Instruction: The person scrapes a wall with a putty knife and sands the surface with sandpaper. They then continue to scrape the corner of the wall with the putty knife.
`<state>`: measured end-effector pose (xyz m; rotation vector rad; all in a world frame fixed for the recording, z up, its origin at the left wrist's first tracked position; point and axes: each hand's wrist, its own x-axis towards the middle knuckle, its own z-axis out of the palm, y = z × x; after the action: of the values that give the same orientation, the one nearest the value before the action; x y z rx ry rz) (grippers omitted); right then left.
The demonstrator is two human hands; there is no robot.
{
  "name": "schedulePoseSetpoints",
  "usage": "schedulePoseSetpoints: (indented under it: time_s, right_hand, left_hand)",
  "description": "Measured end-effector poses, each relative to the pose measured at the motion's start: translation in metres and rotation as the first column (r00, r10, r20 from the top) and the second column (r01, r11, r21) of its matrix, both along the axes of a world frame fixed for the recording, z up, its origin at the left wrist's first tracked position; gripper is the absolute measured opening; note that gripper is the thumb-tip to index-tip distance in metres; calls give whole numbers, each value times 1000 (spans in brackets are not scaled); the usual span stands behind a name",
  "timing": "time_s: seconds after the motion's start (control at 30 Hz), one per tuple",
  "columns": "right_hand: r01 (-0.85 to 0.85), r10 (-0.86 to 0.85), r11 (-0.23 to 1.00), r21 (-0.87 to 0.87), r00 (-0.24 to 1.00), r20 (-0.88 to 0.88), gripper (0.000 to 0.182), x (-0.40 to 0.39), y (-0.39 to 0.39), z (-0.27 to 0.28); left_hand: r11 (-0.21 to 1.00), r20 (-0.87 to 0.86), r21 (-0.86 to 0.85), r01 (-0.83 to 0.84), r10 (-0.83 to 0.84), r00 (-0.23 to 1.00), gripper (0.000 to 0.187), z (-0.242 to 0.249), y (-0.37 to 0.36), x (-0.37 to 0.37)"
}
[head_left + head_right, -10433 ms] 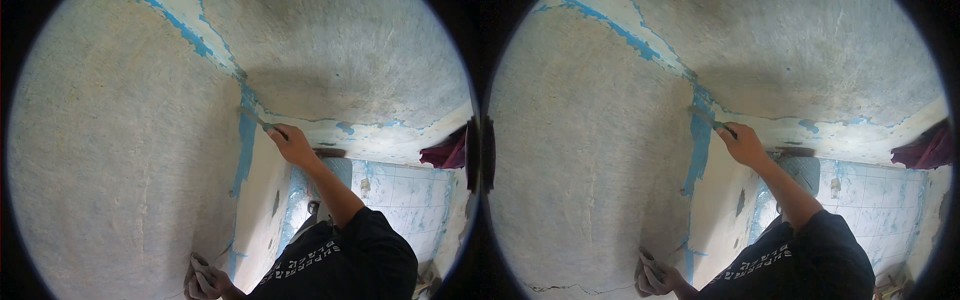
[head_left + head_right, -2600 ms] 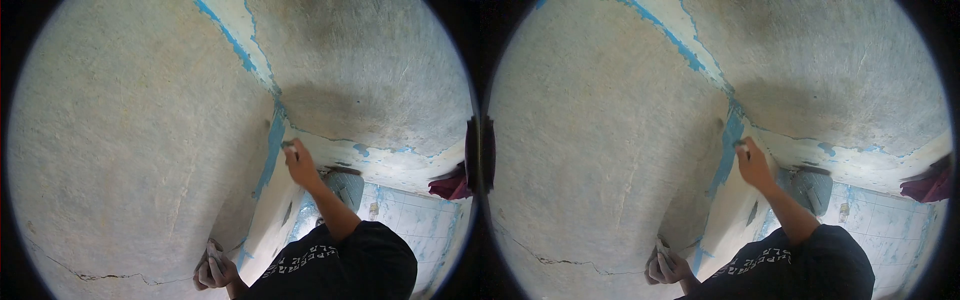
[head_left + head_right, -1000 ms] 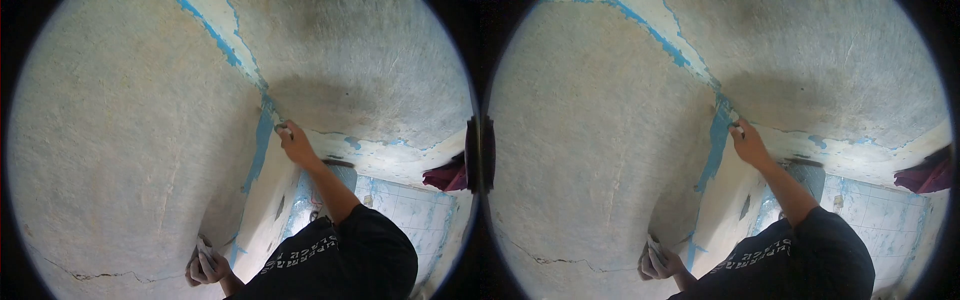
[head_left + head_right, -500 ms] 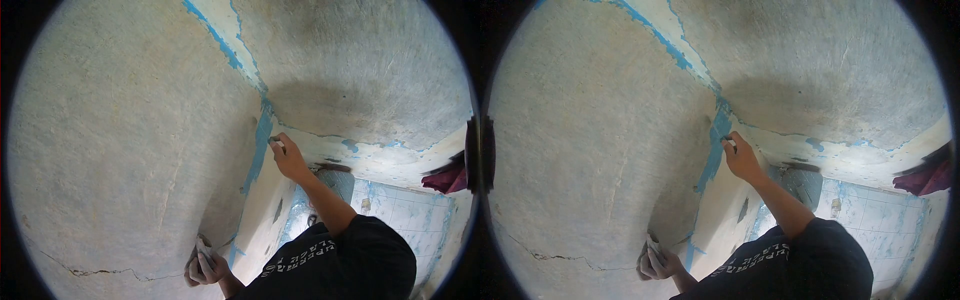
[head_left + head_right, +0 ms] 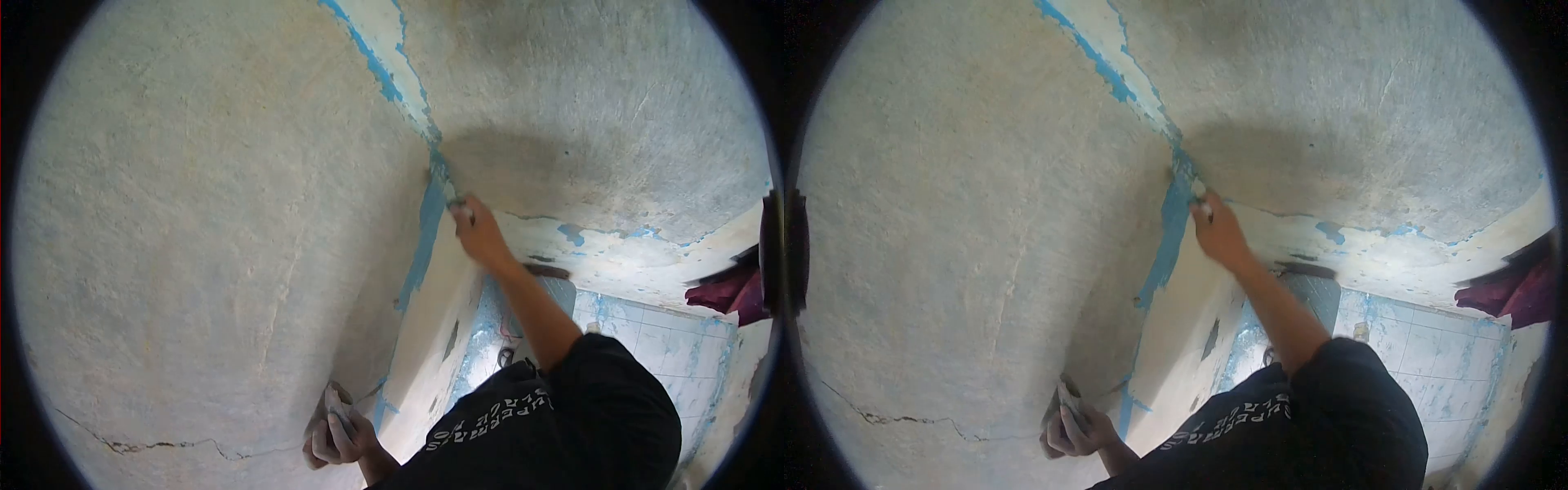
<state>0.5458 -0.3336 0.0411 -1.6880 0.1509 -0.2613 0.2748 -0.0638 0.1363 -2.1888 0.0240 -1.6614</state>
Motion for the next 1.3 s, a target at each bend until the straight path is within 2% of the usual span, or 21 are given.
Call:
schedulePoseSetpoints:
  time_s: [0.03,0.1,0.13,0.23,0.3,0.37,0.43,0.5,0.53,0.6,0.63,0.73,0.8,0.93,0.97,1.0,1.07,1.1,1.2,1.27,1.3]
  right_hand:
    - [8,-8,1000,-2,1000,13,29,-4,-2,5]
    - [-146,152,987,69,985,-85,30,-14,-4,16]
    - [-152,159,986,73,983,-94,30,-12,-8,26]
    - [-125,130,991,47,984,-120,28,-7,-19,36]
    - [-36,36,999,-20,999,-10,26,-14,-6,23]
    - [-39,39,999,-2,999,-1,26,-17,0,18]
    - [-57,57,998,11,998,-5,27,-13,-2,26]
    - [-134,148,987,92,974,-172,29,-4,-18,42]
    - [-133,147,987,89,973,-179,29,-7,-14,35]
    - [-16,16,1000,13,1000,5,27,-17,0,20]
    - [-11,11,1000,18,1000,16,27,-14,0,22]
    - [-37,38,999,32,999,-15,27,-12,-4,35]
    - [-128,131,991,31,984,-119,28,1,-22,54]
    - [-91,91,996,-4,996,12,25,-23,0,30]
    - [-140,146,988,66,985,-96,27,-34,1,39]
    - [-145,151,987,69,984,-95,27,-18,-1,32]
    - [6,-4,996,-86,1000,16,27,18,-11,6]
    - [1,0,996,-88,1000,12,27,14,-9,6]
    - [13,-10,997,-76,1000,29,25,4,-10,19]
    - [-136,141,989,61,986,-88,25,-24,0,28]
    - [-115,117,992,55,992,-38,25,-17,-3,23]
  left_hand:
    - [999,-7,-30,-17,17,1000,35,0,-1,3]
    - [1000,-7,-10,-20,20,1000,34,0,-1,5]
    - [1000,-28,12,-29,30,999,33,1,0,1]
    - [1000,16,24,-8,8,1000,23,0,2,2]
    - [1000,26,-8,-11,11,1000,23,-3,-2,1]
    - [1000,55,-16,-13,14,998,23,-1,1,5]
    - [999,-18,-30,24,-25,1000,27,0,0,0]
    - [1000,-16,-17,15,-15,1000,28,1,0,0]
    - [1000,-10,-8,19,-19,1000,30,0,-1,1]
    - [1000,-19,-8,7,-7,1000,30,0,-2,-4]
    - [1000,-11,-1,-8,8,1000,30,1,-1,1]
    - [1000,-16,7,-7,7,1000,28,0,0,1]
    - [999,-40,35,-23,25,999,29,2,1,-2]
    - [992,-22,98,-81,83,996,27,12,-11,8]
    - [997,-24,51,-59,60,998,25,9,-8,5]
    - [997,-23,54,-63,64,998,25,9,-7,7]
    - [996,-34,86,-38,41,999,25,10,-8,5]
    - [990,-67,135,-44,54,996,27,14,-9,4]
    - [999,-11,40,-22,22,1000,28,6,-6,5]
    - [997,-12,69,-34,35,999,28,11,-10,10]
    - [993,-30,101,-61,64,997,29,13,-11,9]
